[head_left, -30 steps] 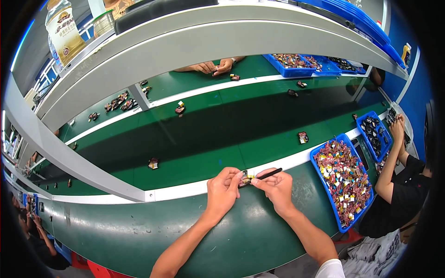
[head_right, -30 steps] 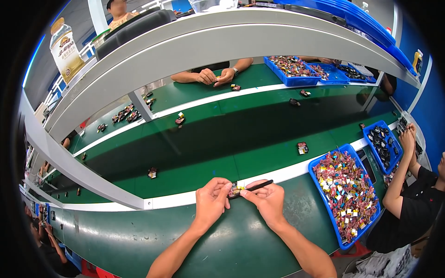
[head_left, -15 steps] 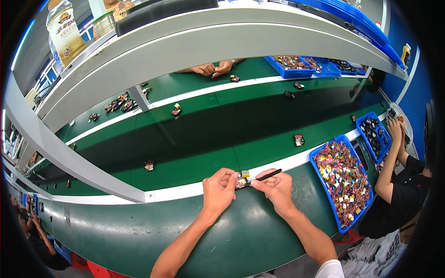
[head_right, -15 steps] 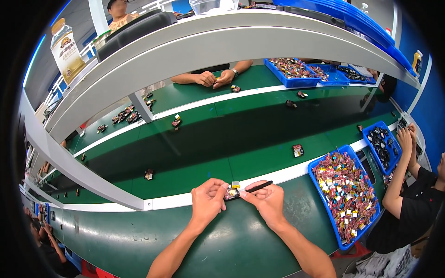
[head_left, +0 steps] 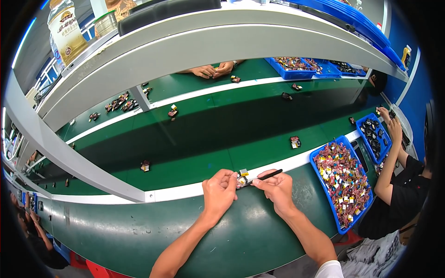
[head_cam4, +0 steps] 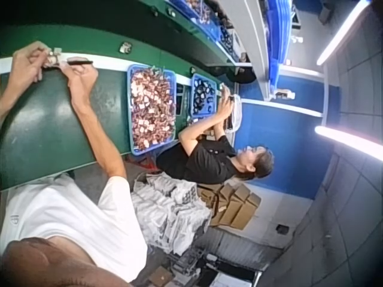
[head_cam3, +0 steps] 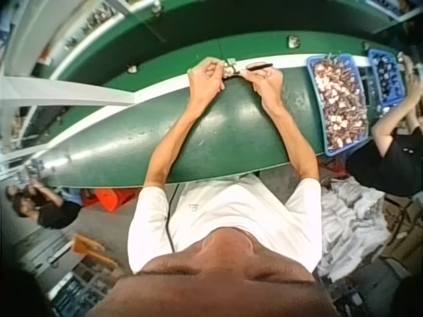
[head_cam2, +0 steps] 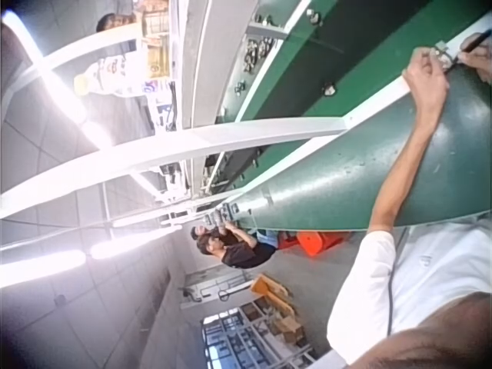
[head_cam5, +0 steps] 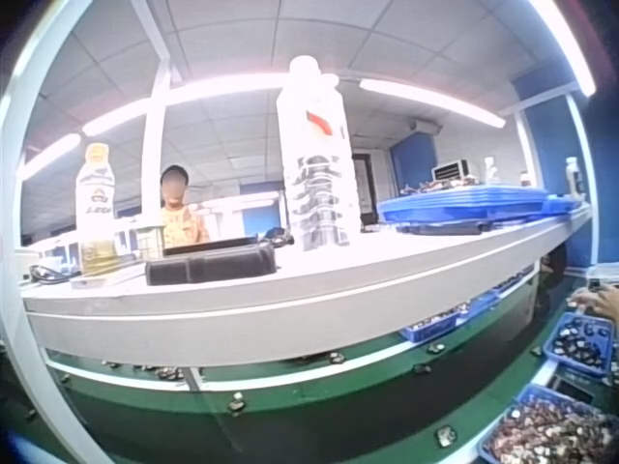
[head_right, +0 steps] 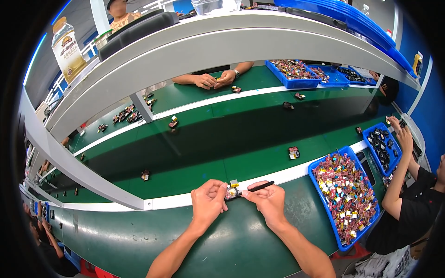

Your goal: Assembling or inspecting small electronic or mechanical components on a factory production line using tweezers.

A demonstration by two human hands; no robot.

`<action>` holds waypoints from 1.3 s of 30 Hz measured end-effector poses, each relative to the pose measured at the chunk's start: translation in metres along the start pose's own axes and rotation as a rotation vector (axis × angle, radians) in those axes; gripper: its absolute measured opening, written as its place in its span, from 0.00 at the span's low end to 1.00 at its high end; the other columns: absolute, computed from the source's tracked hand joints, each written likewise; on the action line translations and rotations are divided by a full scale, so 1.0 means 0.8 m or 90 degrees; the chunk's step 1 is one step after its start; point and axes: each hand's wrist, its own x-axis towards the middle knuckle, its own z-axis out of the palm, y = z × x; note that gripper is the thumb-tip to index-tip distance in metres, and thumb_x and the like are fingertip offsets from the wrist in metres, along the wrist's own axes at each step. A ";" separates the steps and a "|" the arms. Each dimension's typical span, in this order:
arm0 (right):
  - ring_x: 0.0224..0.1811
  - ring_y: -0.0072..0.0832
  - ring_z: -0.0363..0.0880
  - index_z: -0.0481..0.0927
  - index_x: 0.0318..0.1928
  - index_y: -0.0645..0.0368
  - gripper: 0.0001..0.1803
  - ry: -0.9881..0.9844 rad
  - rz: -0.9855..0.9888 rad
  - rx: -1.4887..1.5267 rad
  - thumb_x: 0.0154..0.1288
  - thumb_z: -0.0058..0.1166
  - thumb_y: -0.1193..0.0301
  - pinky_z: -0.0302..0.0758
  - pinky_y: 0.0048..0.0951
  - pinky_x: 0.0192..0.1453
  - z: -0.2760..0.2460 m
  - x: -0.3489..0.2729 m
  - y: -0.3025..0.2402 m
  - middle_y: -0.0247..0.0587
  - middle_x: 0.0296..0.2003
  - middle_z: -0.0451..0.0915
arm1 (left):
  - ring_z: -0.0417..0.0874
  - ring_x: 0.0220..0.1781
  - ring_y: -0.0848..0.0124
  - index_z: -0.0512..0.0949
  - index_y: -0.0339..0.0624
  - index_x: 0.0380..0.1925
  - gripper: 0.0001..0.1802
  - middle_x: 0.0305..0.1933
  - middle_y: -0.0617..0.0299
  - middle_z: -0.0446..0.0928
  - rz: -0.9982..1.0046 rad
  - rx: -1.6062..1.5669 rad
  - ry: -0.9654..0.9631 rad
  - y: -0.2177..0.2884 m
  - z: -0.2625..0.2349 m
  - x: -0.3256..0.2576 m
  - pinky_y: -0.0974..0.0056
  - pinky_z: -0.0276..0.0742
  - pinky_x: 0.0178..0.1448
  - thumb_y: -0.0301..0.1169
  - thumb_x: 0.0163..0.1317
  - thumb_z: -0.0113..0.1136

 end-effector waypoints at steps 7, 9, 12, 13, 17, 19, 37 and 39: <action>0.28 0.13 0.79 0.80 0.39 0.68 0.10 0.001 -0.054 0.015 0.58 0.68 0.84 0.72 0.14 0.28 0.005 -0.005 -0.004 0.38 0.30 0.85 | 0.79 0.15 0.77 0.81 0.26 0.34 0.10 0.21 0.58 0.82 0.001 0.020 0.020 0.000 0.004 -0.002 0.72 0.71 0.17 0.26 0.68 0.61; 0.31 0.14 0.81 0.80 0.39 0.69 0.10 -0.010 -0.070 0.017 0.58 0.66 0.87 0.75 0.14 0.34 0.003 -0.005 -0.005 0.40 0.32 0.85 | 0.80 0.15 0.76 0.81 0.26 0.34 0.10 0.21 0.58 0.82 -0.003 0.024 0.022 -0.001 0.007 -0.002 0.72 0.71 0.17 0.26 0.68 0.61; 0.31 0.14 0.81 0.80 0.37 0.69 0.08 -0.031 -0.129 0.006 0.58 0.66 0.86 0.75 0.14 0.33 -0.002 0.002 0.011 0.39 0.31 0.85 | 0.80 0.15 0.76 0.81 0.26 0.34 0.10 0.21 0.57 0.82 -0.004 0.037 0.023 -0.005 0.009 -0.002 0.72 0.71 0.17 0.26 0.68 0.61; 0.31 0.14 0.81 0.80 0.37 0.69 0.08 -0.031 -0.129 0.007 0.58 0.66 0.86 0.75 0.14 0.33 -0.002 0.002 0.011 0.39 0.31 0.85 | 0.80 0.15 0.76 0.81 0.26 0.34 0.10 0.21 0.57 0.82 0.015 0.056 0.026 -0.007 0.009 -0.002 0.71 0.72 0.17 0.26 0.68 0.61; 0.28 0.09 0.75 0.81 0.36 0.68 0.08 -0.031 -0.145 -0.027 0.58 0.66 0.87 0.68 0.12 0.28 -0.005 0.003 0.008 0.36 0.30 0.84 | 0.81 0.16 0.74 0.80 0.25 0.35 0.10 0.24 0.55 0.82 0.013 0.037 -0.007 -0.003 0.011 -0.001 0.71 0.74 0.18 0.26 0.69 0.60; 0.26 0.07 0.72 0.81 0.36 0.68 0.08 -0.027 -0.148 -0.057 0.58 0.66 0.87 0.66 0.12 0.27 -0.006 0.002 0.007 0.34 0.29 0.83 | 0.81 0.17 0.73 0.80 0.25 0.36 0.11 0.26 0.54 0.82 -0.024 -0.032 -0.038 -0.001 0.008 0.003 0.71 0.74 0.18 0.27 0.70 0.60; 0.17 0.05 0.62 0.83 0.34 0.65 0.07 -0.035 -0.308 -0.119 0.57 0.69 0.83 0.56 0.13 0.21 -0.014 0.001 -0.003 0.34 0.30 0.85 | 0.85 0.23 0.69 0.80 0.28 0.45 0.15 0.33 0.53 0.82 -0.126 -0.229 -0.247 -0.008 -0.009 0.020 0.71 0.77 0.19 0.33 0.73 0.59; 0.17 0.05 0.62 0.83 0.34 0.65 0.07 -0.039 -0.316 -0.133 0.56 0.70 0.83 0.57 0.13 0.21 -0.017 0.003 -0.001 0.34 0.30 0.85 | 0.85 0.23 0.69 0.80 0.28 0.45 0.15 0.33 0.54 0.82 -0.124 -0.221 -0.247 -0.007 -0.008 0.019 0.71 0.77 0.19 0.33 0.73 0.59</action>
